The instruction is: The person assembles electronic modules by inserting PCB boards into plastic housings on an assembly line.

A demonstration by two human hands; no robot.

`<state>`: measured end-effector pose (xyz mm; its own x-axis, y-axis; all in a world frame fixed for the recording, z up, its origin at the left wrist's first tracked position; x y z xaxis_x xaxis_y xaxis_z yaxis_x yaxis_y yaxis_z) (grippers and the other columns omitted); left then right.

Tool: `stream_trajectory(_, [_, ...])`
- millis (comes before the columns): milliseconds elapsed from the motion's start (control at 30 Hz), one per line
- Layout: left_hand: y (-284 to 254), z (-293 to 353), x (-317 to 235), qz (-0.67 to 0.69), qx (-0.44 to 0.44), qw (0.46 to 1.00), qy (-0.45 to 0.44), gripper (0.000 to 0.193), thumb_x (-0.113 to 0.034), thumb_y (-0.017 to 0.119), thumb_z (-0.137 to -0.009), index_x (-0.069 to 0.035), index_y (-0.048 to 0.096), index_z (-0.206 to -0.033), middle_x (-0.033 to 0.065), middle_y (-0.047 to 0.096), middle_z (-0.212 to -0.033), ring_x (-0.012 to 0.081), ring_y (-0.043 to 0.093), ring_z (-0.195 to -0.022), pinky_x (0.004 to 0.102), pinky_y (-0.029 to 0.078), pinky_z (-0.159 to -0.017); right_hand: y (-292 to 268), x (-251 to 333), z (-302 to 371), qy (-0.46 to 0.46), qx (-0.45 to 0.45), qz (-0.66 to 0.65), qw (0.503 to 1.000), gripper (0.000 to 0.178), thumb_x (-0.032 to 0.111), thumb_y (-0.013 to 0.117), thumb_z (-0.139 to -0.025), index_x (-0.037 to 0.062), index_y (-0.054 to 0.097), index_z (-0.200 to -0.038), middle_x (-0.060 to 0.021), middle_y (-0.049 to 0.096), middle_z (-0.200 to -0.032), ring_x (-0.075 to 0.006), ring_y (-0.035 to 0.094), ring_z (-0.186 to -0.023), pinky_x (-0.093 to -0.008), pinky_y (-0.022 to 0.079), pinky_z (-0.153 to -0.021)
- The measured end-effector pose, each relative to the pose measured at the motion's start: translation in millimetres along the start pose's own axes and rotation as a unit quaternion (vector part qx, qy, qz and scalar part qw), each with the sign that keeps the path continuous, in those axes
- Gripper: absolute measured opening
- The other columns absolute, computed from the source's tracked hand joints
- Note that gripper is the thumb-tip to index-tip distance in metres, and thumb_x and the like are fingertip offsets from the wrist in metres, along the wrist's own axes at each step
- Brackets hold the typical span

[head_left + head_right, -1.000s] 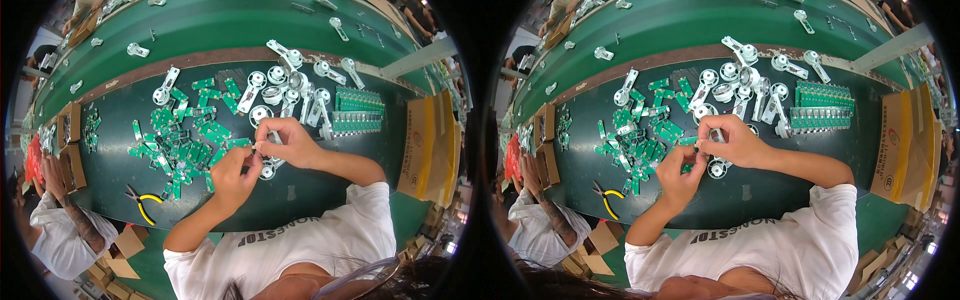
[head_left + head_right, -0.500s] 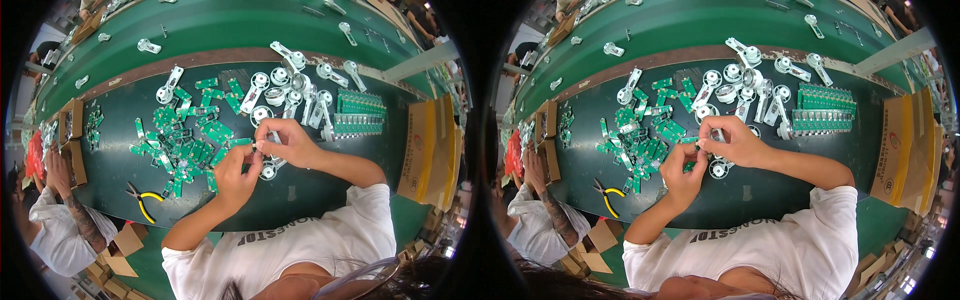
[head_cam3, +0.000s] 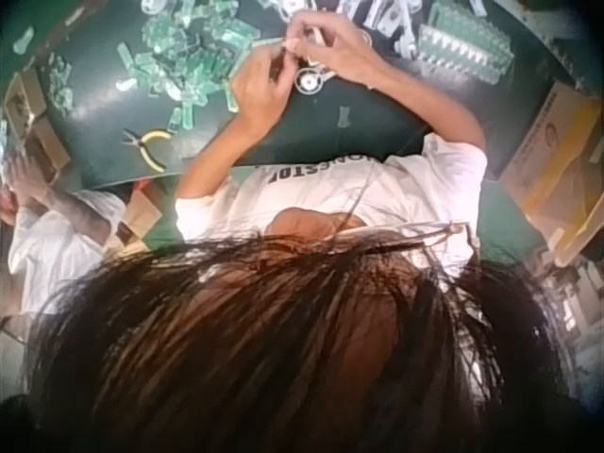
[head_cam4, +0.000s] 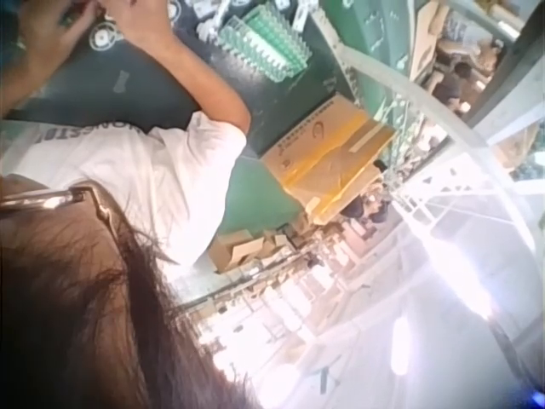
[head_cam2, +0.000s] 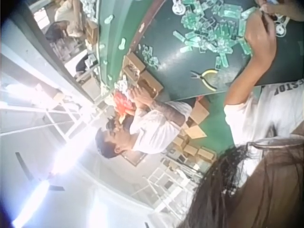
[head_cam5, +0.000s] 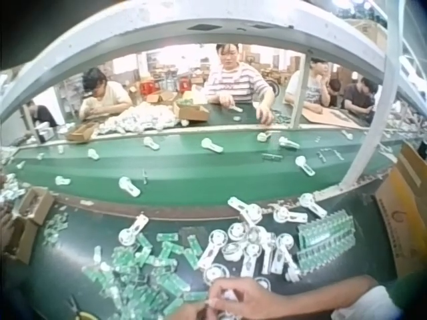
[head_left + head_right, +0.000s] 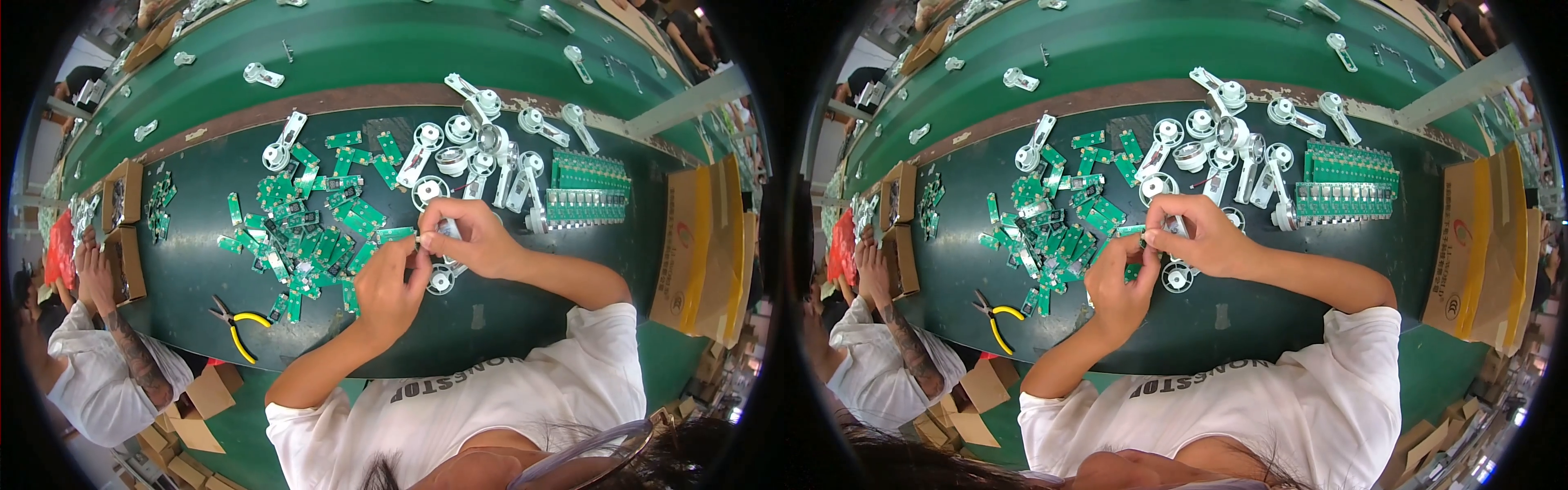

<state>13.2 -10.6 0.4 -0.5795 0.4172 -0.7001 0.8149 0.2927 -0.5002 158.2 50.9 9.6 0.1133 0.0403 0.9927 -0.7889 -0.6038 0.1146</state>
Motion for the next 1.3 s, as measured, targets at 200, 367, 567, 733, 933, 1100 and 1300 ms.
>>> stream_trajectory(200, [-12, -2, 5, 0.074, 0.006, 0.997, -0.023, 0.013, -0.002, 0.065, -0.076, -0.004, 0.057, -0.086, 0.0087, 0.057, -0.071, 0.0236, 0.058, -0.058, 0.0336, 0.045, -0.050, -4, 2, -2, 0.043, 0.035, 0.052, 0.997, 0.008, 0.009, 0.063, -0.085, 0.0023, 0.059, -0.086, -0.0031, 0.058, -0.085, -0.0103, 0.054, -0.083, -0.0256, 0.042, -0.074])
stream_trajectory(367, [-35, -22, 13, 0.240, 0.137, 0.942, -0.192, 0.011, -0.012, 0.065, -0.084, -0.002, 0.060, -0.086, 0.0073, 0.064, -0.083, 0.0111, 0.059, -0.064, 0.0252, 0.049, -0.054, -7, 14, 10, -0.146, -0.029, 0.380, 0.913, 0.023, 0.001, 0.054, -0.085, 0.0040, 0.062, -0.107, -0.0115, 0.063, -0.095, -0.0255, 0.059, -0.083, -0.0365, 0.042, -0.076])
stream_trajectory(567, [-35, -18, 13, 0.603, 0.264, 0.688, -0.306, 0.019, -0.009, 0.060, -0.087, -0.002, 0.050, -0.072, 0.0025, 0.054, -0.110, 0.0064, 0.052, -0.085, 0.0278, 0.052, -0.074, -14, 14, 0, -0.246, 0.088, 0.441, 0.858, 0.052, -0.006, 0.051, -0.079, 0.0055, 0.050, -0.129, -0.0243, 0.046, -0.124, -0.0372, 0.050, -0.108, -0.0445, 0.039, -0.091])
stream_trajectory(733, [-11, -6, 15, 0.654, 0.200, 0.680, -0.264, 0.020, -0.003, 0.059, -0.086, -0.003, 0.044, -0.072, -0.0014, 0.046, -0.088, 0.0045, 0.050, -0.080, 0.0256, 0.047, -0.069, 8, 19, -5, -0.196, 0.014, 0.376, 0.906, 0.046, -0.003, 0.049, -0.080, 0.0081, 0.057, -0.124, -0.0250, 0.041, -0.132, -0.0397, 0.044, -0.120, -0.0461, 0.032, -0.101])
stream_trajectory(933, [-19, -13, 8, 0.560, 0.233, 0.750, -0.263, 0.018, -0.003, 0.059, -0.087, -0.003, 0.046, -0.074, -0.0029, 0.049, -0.075, 0.0016, 0.049, -0.068, 0.0216, 0.041, -0.059, -13, 36, -6, -0.271, 0.029, 0.362, 0.892, 0.031, -0.009, 0.060, -0.061, 0.0055, 0.071, -0.087, -0.0217, 0.050, -0.125, -0.0366, 0.052, -0.114, -0.0434, 0.044, -0.094])
stream_trajectory(1100, [-18, -7, 7, 0.510, 0.193, 0.798, -0.256, 0.014, -0.008, 0.063, -0.086, -0.001, 0.054, -0.078, -0.0015, 0.054, -0.068, 0.0022, 0.049, -0.063, 0.0213, 0.039, -0.052, -21, 43, -5, -0.233, 0.093, 0.360, 0.899, 0.026, -0.006, 0.068, -0.060, 0.0053, 0.071, -0.083, -0.0204, 0.058, -0.118, -0.0331, 0.057, -0.109, -0.0339, 0.051, -0.081])
stream_trajectory(1300, [-9, -3, 11, 0.439, 0.123, 0.857, -0.239, 0.014, -0.011, 0.065, -0.085, 0.002, 0.061, -0.081, 0.0028, 0.060, -0.067, 0.0044, 0.047, -0.059, 0.0242, 0.039, -0.052, -14, 62, -2, -0.245, 0.095, 0.453, 0.852, 0.024, -0.004, 0.070, -0.064, 0.0061, 0.070, -0.085, -0.0164, 0.059, -0.115, -0.0333, 0.058, -0.107, -0.0318, 0.054, -0.072])
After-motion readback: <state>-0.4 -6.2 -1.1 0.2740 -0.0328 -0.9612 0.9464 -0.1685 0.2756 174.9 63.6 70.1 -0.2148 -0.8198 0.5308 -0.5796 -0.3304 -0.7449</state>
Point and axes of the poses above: each hand's wrist, its own z-axis away from the middle knuckle, its own y-axis out of the palm, x = y × z, the point moved 1 cm from there along -z, towards the middle knuckle
